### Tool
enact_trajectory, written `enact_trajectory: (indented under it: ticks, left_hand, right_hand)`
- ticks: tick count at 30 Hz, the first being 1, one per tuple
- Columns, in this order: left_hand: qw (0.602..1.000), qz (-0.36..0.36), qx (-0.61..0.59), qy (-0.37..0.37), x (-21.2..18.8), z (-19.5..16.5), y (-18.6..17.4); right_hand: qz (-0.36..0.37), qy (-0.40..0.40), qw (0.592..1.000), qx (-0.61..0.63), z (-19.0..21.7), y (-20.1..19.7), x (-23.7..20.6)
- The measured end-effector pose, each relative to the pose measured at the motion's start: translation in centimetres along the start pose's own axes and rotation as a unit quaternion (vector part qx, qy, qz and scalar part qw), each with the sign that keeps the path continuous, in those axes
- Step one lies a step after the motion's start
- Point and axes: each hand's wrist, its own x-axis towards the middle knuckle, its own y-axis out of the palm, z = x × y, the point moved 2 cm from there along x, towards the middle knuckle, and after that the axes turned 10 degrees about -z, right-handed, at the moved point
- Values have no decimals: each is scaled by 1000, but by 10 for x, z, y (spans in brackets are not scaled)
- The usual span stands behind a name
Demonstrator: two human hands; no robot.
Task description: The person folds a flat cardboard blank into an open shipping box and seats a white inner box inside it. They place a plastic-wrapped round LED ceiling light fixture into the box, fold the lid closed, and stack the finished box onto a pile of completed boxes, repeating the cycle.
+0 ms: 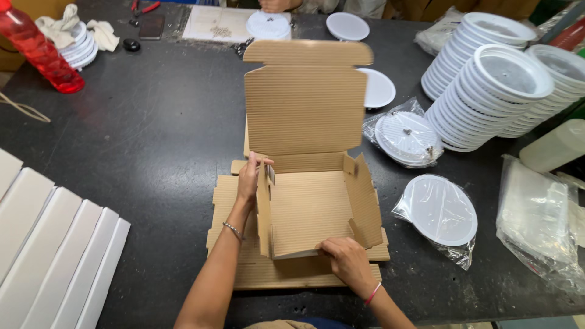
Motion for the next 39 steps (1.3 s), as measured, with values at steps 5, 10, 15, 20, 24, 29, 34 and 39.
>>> enact_trajectory:
  ticks: [5,10,15,20,24,29,34,39]
  left_hand:
    - [997,-10,10,82,-5,-4,-2]
    - [995,53,14,82,-1,-13,-18]
    - [994,41,54,88,8,4,-37]
    - [991,19,76,113,-4,27,-39]
    - [989,4,83,124,-15,27,-31]
    - [999,-47,-1,10,-27,16,-9]
    - [1000,3,2,6,-33,0,-18]
    - [999,-14,33,-7,-35,-9,-19]
  right_hand:
    - [-1,-23,1000,-2,0,-1,0]
    - [-11,-21,999,-30,1,-10,19]
    - [79,-41,993,-79,13,-16,48]
    - [103,-117,987,23,41,-3,53]
    - [140,-100,985,-1,41,6,52]
    - [149,-108,982,-40,34,11,50]
    - [133,-101,985,-38,35,11,46]
    - [150,-128,980,-33,38,8,52]
